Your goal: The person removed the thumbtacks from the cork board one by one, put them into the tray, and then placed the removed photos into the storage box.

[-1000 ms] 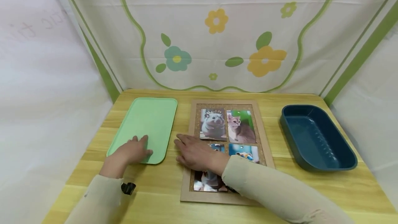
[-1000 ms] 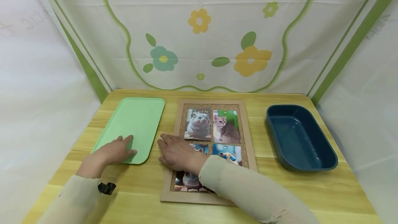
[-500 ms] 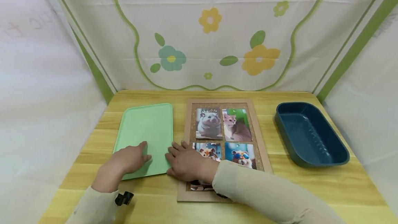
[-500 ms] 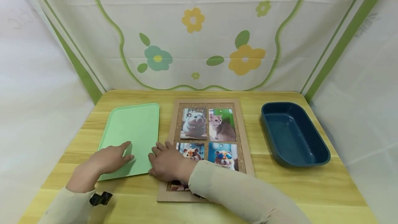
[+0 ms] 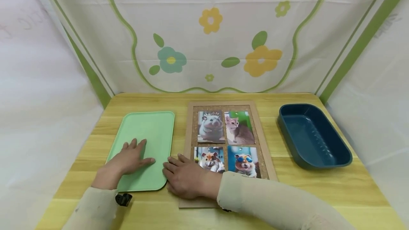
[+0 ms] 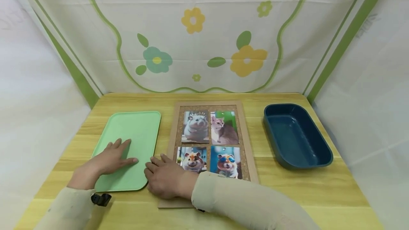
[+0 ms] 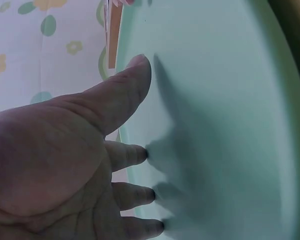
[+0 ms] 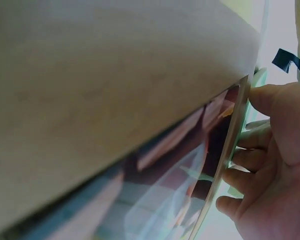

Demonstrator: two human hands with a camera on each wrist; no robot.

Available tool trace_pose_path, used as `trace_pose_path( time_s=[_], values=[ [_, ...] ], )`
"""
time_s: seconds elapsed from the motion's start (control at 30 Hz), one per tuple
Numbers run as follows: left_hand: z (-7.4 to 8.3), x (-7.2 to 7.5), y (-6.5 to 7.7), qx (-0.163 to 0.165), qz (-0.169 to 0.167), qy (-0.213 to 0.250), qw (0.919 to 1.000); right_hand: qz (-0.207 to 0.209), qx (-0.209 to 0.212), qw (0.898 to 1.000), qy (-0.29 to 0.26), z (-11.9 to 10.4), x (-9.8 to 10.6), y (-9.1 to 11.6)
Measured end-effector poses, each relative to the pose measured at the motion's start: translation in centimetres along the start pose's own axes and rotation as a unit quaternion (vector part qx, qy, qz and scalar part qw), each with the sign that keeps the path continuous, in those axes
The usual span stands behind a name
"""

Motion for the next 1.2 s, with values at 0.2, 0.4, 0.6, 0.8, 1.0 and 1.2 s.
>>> trace_pose_path(
  time_s=[0.2,0.4,0.6,0.8,1.0,1.2],
  values=[
    [-0.5,0.2,0.2,0.009,0.000,0.001,1.0000,0.004,0.018,1.000,0.001,-0.1,0.2,-0.1],
    [-0.7,0.2,0.3,0.007,0.001,0.000,1.0000,0.007,0.024,1.000,-0.008,-0.2,0.1,-0.1],
    [-0.3,0.7,0.2,0.005,-0.010,-0.015,0.9998,0.012,0.030,0.999,-0.033,0.2,0.0,0.3],
    [1.1,2.5,0.0,-0.008,-0.034,-0.036,0.9987,0.067,0.030,0.996,-0.047,1.3,0.1,1.4],
    [4.2,4.1,-0.8,-0.037,-0.022,-0.047,0.9980,0.135,-0.016,0.987,-0.080,4.3,0.4,3.6],
    [7.4,4.4,-2.8,-0.097,0.021,-0.060,0.9933,0.183,-0.070,0.973,-0.124,7.8,0.0,6.1]
  ],
)
Point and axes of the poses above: each hand's wrist, its own y-axis away from the middle knuckle, its own x-axis out of the back of the hand, z = x × y, the point moved 3 cm from there along -y, towards the middle knuckle, and after that the axes turned 1 degree about x, right-handed, at the moved point
